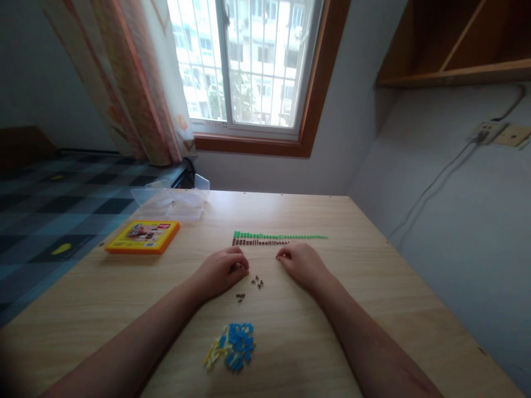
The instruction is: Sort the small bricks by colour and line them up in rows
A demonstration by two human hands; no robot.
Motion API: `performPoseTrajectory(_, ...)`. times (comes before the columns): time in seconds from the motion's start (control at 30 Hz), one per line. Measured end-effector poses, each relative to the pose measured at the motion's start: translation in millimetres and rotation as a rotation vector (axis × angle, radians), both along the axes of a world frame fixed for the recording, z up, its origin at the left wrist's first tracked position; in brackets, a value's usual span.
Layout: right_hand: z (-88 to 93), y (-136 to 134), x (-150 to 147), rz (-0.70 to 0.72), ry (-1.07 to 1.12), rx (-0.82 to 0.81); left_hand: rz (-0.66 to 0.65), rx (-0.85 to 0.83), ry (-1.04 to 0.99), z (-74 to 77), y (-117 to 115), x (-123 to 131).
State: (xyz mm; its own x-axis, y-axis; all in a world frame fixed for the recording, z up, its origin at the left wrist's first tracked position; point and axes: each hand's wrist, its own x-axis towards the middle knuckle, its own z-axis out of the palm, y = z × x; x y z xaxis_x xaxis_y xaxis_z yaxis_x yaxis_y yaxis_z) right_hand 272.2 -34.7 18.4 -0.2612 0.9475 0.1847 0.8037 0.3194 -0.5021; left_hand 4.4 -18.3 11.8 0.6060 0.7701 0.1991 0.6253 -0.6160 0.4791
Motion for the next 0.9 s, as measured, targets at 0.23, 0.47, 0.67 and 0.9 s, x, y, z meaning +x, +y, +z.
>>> performPoseTrajectory(0.23,-9.4,27,59,-0.306,-0.118,0.071,-0.009,-0.005,0.001,0.7,1,-1)
performPoseTrajectory(0.47,-23.7,33,59,-0.267,-0.153,0.036,-0.003,-0.006,0.009,2.2,0,0)
performPoseTrajectory(0.67,-25.1,35,57,-0.258,-0.142,0.055,-0.008,-0.002,-0.002,1.5,0,0)
performPoseTrajectory(0.9,-20.8,32,58,-0.274,-0.096,0.064,-0.01,0.028,-0.034,3.6,-1,-1)
